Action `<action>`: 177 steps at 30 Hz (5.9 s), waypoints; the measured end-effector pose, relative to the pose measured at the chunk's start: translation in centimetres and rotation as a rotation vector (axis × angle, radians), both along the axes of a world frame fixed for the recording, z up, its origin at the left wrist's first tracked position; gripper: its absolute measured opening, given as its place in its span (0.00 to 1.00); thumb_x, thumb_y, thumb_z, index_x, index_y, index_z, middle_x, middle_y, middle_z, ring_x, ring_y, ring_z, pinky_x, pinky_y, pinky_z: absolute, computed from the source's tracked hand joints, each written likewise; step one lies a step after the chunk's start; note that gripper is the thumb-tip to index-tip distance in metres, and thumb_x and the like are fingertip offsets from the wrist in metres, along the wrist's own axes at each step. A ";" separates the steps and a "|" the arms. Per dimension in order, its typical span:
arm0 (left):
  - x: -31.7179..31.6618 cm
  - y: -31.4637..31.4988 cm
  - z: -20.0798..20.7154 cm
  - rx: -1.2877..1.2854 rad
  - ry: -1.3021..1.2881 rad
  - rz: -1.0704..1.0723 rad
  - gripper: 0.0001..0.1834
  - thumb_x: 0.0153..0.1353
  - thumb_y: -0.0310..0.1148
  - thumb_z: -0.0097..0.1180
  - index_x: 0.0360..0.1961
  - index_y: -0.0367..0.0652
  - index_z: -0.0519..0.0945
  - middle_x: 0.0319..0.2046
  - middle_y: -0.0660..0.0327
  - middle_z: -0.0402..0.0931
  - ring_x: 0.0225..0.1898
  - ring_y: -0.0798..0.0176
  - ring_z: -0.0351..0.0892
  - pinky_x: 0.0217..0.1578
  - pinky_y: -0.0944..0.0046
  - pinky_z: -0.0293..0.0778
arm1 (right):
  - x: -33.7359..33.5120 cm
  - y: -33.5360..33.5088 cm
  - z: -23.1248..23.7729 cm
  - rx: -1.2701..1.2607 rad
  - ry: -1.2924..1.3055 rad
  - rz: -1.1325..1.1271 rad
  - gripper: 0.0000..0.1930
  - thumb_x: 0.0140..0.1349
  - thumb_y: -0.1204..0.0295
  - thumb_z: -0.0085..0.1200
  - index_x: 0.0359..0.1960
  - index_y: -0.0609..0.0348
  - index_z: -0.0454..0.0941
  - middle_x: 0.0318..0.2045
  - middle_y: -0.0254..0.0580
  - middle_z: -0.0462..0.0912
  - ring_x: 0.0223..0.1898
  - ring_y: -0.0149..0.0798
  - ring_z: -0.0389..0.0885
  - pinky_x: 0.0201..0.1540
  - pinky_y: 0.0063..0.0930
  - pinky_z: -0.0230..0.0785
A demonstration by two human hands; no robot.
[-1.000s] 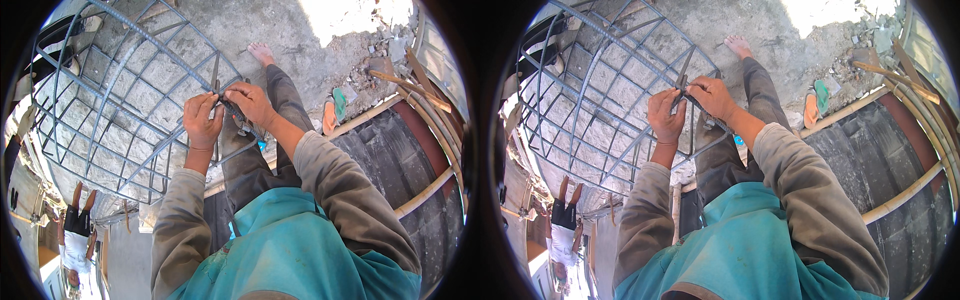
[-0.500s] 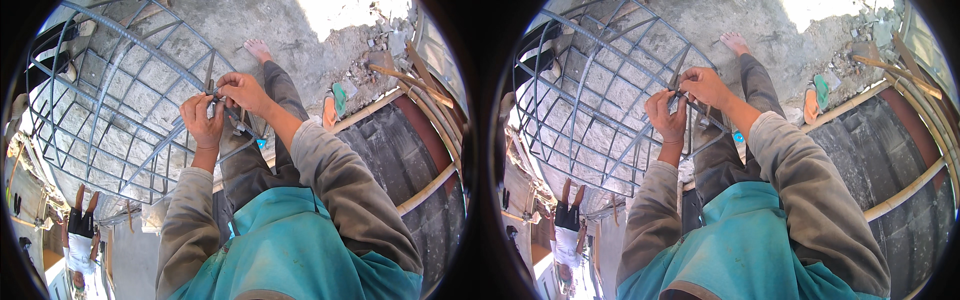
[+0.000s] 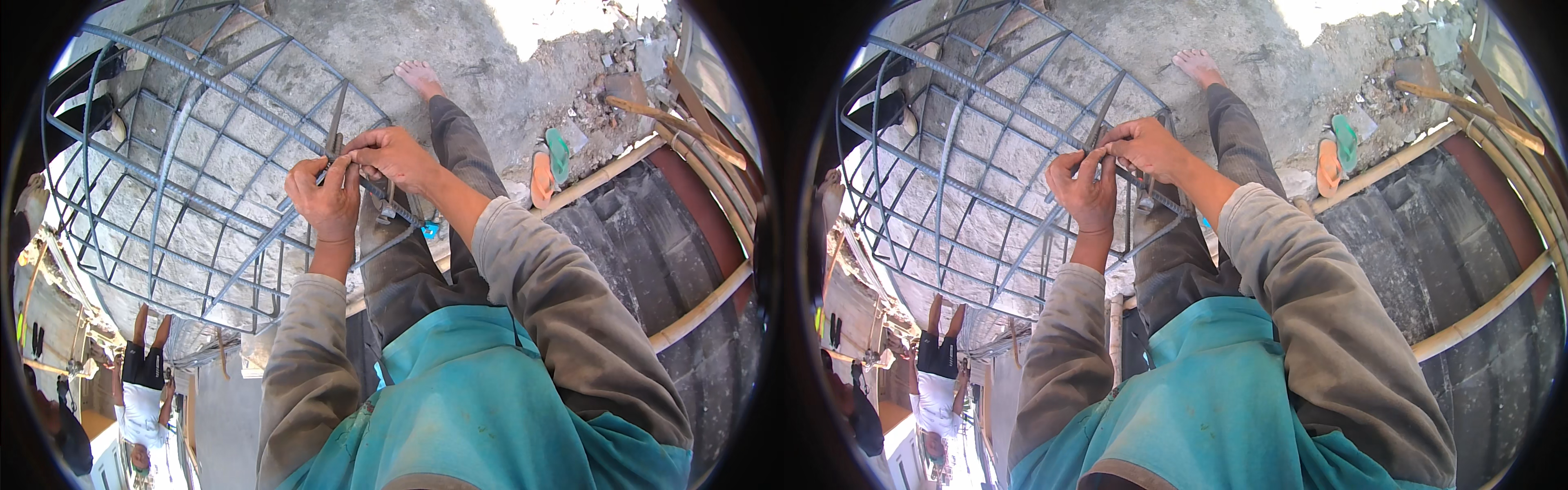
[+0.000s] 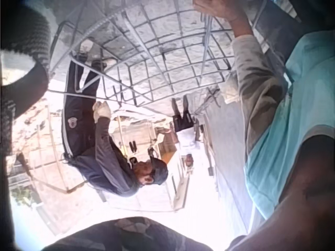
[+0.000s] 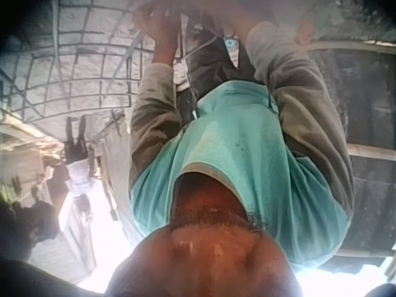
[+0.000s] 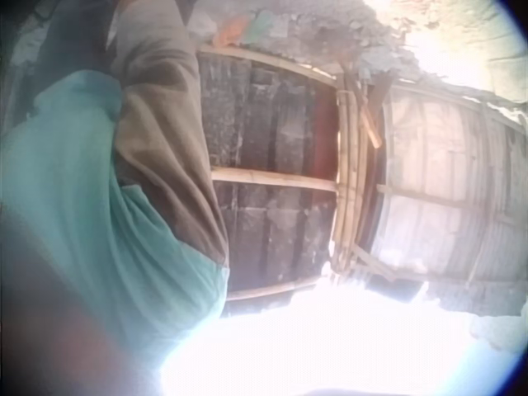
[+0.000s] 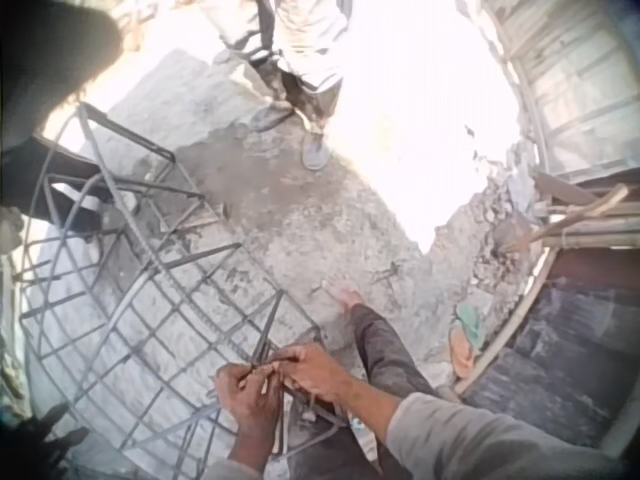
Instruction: The person assembles a metal rebar cage by hammering rebar into place, cutting binding wire with pliers, and twisting the wire by hand to secure the joints.
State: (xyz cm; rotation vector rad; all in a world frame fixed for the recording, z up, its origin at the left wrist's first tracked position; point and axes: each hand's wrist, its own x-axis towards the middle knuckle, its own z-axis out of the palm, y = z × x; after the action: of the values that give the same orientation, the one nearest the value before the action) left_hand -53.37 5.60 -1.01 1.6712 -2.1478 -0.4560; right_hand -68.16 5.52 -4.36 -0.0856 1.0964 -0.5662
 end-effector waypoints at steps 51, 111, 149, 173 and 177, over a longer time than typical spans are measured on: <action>6.4 11.1 9.1 0.463 0.832 0.845 0.26 0.58 0.18 0.50 0.60 0.31 0.68 0.45 0.55 0.74 0.43 0.65 0.76 0.49 0.63 0.73 | 1.0 -1.8 6.0 -0.186 0.744 0.553 0.12 0.63 0.65 0.55 0.31 0.62 0.80 0.20 0.45 0.76 0.18 0.44 0.73 0.28 0.36 0.68; -11.3 1.1 5.6 0.767 1.524 1.780 0.14 0.65 0.38 0.48 0.27 0.40 0.75 0.18 0.64 0.68 0.14 0.70 0.67 0.15 0.68 0.65 | -5.0 -8.4 12.0 -0.778 0.725 1.451 0.13 0.66 0.66 0.52 0.32 0.66 0.77 0.21 0.59 0.76 0.23 0.57 0.75 0.29 0.45 0.66; -9.1 5.6 4.3 0.887 2.519 1.073 0.30 0.62 0.38 0.42 0.63 0.30 0.65 0.58 0.43 0.70 0.60 0.51 0.70 0.64 0.53 0.64 | -3.5 -1.5 14.6 -0.688 0.824 1.219 0.16 0.62 0.75 0.51 0.49 0.73 0.75 0.30 0.61 0.81 0.31 0.59 0.82 0.34 0.42 0.72; -9.7 0.6 6.3 1.229 1.835 1.559 0.08 0.59 0.33 0.52 0.34 0.41 0.71 0.24 0.62 0.70 0.25 0.65 0.74 0.29 0.55 0.82 | -6.1 -4.6 19.5 0.282 0.265 0.991 0.25 0.56 0.66 0.53 0.53 0.72 0.69 0.39 0.51 0.79 0.35 0.42 0.81 0.37 0.36 0.73; -8.4 2.5 5.8 1.022 2.314 1.365 0.12 0.61 0.35 0.55 0.39 0.38 0.72 0.26 0.61 0.71 0.28 0.63 0.78 0.35 0.52 0.82 | -5.8 -1.7 19.3 0.532 -0.032 0.368 0.22 0.56 0.70 0.52 0.53 0.67 0.71 0.37 0.46 0.80 0.31 0.37 0.80 0.32 0.33 0.73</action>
State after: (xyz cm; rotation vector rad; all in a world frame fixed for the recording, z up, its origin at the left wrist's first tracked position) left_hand -61.72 8.14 4.75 0.9097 0.9350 -1.6331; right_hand -74.00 3.78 14.96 0.1817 1.1349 0.0620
